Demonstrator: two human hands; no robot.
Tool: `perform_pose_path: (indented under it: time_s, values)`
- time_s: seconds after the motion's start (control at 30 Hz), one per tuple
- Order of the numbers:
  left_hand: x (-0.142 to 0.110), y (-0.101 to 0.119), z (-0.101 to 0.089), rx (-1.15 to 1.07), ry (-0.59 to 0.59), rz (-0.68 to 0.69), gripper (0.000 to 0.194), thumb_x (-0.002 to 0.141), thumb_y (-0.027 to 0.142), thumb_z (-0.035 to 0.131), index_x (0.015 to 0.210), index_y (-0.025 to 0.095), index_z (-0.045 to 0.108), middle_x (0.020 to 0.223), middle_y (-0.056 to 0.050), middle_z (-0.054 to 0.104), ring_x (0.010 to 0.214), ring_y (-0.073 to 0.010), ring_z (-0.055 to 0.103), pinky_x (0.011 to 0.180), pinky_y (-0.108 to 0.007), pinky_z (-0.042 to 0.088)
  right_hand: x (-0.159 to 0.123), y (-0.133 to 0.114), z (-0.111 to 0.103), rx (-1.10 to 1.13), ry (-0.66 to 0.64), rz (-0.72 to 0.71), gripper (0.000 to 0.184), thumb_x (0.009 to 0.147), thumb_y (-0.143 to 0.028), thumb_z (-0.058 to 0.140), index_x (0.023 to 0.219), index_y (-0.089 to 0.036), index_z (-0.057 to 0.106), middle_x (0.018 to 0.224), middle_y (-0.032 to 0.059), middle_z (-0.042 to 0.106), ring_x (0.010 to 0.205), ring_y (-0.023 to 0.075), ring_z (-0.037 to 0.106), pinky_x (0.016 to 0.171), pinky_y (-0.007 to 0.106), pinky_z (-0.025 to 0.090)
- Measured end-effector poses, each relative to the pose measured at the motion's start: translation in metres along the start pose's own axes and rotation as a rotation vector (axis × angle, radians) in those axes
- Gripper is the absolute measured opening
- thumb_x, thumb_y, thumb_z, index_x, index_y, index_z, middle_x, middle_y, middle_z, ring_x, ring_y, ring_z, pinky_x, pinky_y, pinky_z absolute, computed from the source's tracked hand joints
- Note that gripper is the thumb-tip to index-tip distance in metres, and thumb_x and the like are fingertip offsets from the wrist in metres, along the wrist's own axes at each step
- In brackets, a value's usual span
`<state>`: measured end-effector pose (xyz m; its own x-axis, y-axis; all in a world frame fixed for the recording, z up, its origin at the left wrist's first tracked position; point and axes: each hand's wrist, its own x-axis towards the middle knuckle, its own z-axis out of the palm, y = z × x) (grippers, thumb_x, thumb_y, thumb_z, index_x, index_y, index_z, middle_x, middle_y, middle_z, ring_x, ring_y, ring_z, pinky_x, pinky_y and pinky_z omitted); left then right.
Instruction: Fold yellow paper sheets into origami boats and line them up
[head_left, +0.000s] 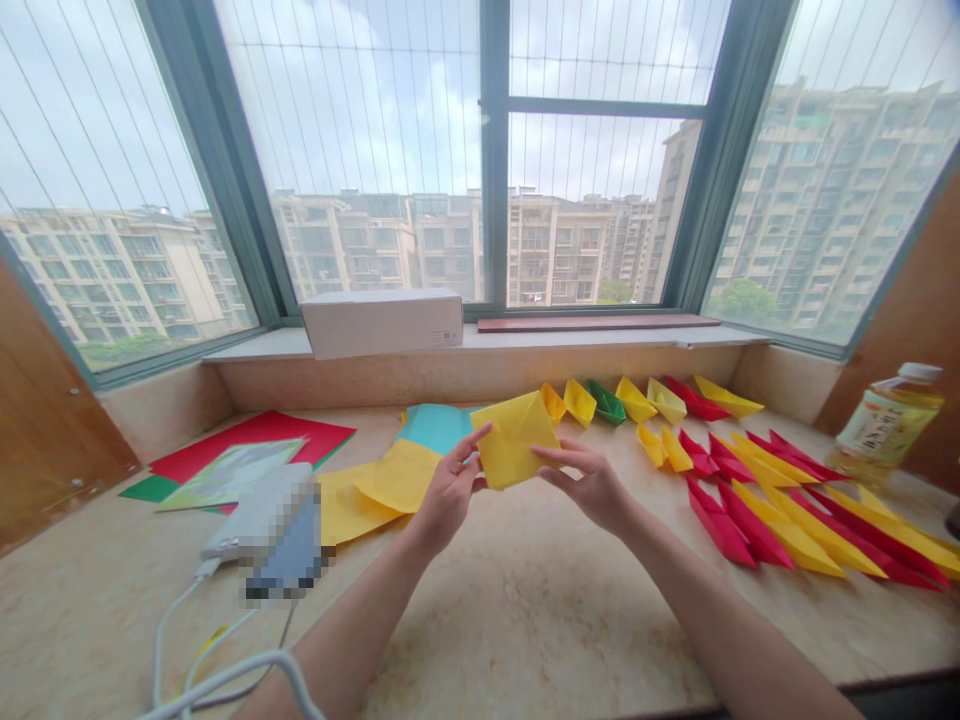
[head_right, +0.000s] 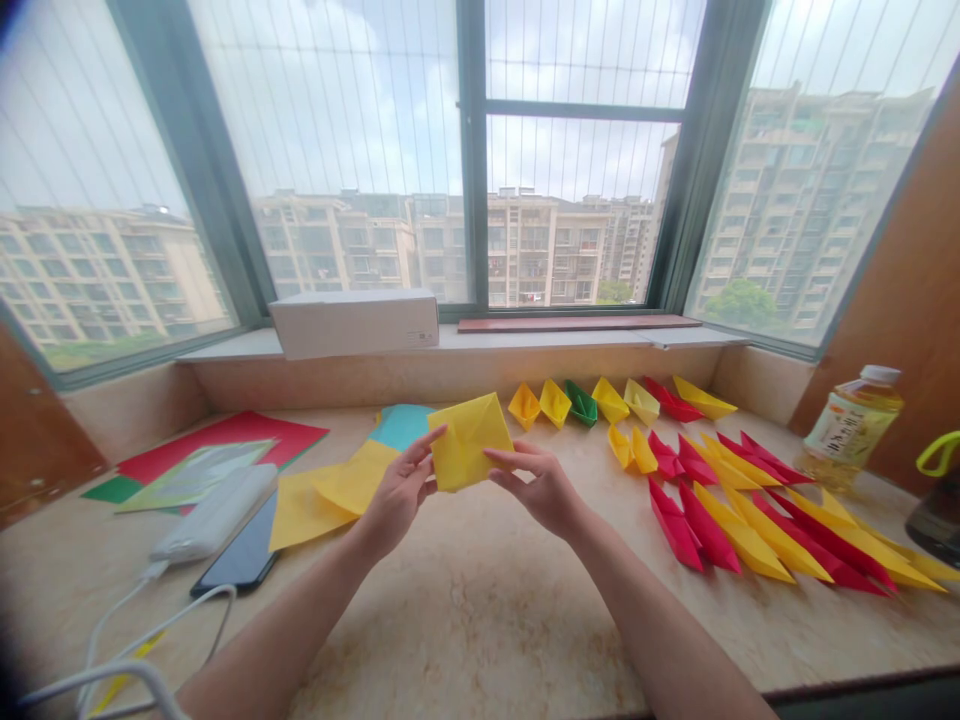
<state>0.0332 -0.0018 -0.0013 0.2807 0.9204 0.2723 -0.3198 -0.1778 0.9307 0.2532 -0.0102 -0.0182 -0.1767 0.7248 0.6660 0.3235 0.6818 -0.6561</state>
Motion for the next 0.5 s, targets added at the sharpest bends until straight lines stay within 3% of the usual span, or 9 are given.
perform_pose_path:
  time_s: [0.1, 0.23, 0.37, 0.5]
  values:
    - [0.0, -0.001, -0.002, 0.068, -0.03, -0.018, 0.055, 0.085, 0.039, 0.063, 0.135, 0.017, 0.053, 0.106, -0.01, 0.068, 0.086, -0.021, 0.067, 0.073, -0.035, 0.057, -0.001, -0.003, -0.002, -0.056, -0.037, 0.003, 0.045, 0.082, -0.036, 0.072, 0.127, -0.029, 0.064, 0.115, 0.0088, 0.066, 0.099, 0.0233, 0.066, 0.085, 0.039, 0.057]
    - [0.0, -0.003, -0.005, 0.227, -0.027, 0.05, 0.051, 0.087, 0.035, 0.059, 0.133, 0.013, 0.055, 0.098, -0.01, 0.07, 0.081, -0.0195, 0.066, 0.074, -0.034, 0.057, 0.0, -0.002, -0.004, -0.06, -0.03, 0.03, 0.041, 0.085, -0.036, 0.069, 0.125, -0.028, 0.066, 0.113, 0.0087, 0.066, 0.099, 0.0231, 0.066, 0.085, 0.038, 0.057]
    - [0.0, -0.008, -0.008, 0.312, -0.041, 0.135, 0.047, 0.088, 0.033, 0.059, 0.131, 0.016, 0.058, 0.11, -0.011, 0.067, 0.093, -0.0201, 0.064, 0.08, -0.031, 0.055, 0.0, 0.004, -0.001, -0.013, -0.024, 0.005, 0.036, 0.087, -0.037, 0.067, 0.122, -0.028, 0.068, 0.114, 0.0087, 0.066, 0.103, 0.0239, 0.065, 0.087, 0.038, 0.056]
    - [0.004, -0.012, -0.012, 0.382, -0.064, 0.198, 0.046, 0.091, 0.042, 0.055, 0.131, 0.019, 0.058, 0.121, -0.014, 0.061, 0.104, -0.0242, 0.06, 0.081, -0.035, 0.057, -0.002, 0.009, 0.001, -0.003, 0.009, -0.012, 0.03, 0.09, -0.039, 0.063, 0.116, -0.027, 0.071, 0.11, 0.0098, 0.067, 0.1, 0.024, 0.065, 0.083, 0.037, 0.055]
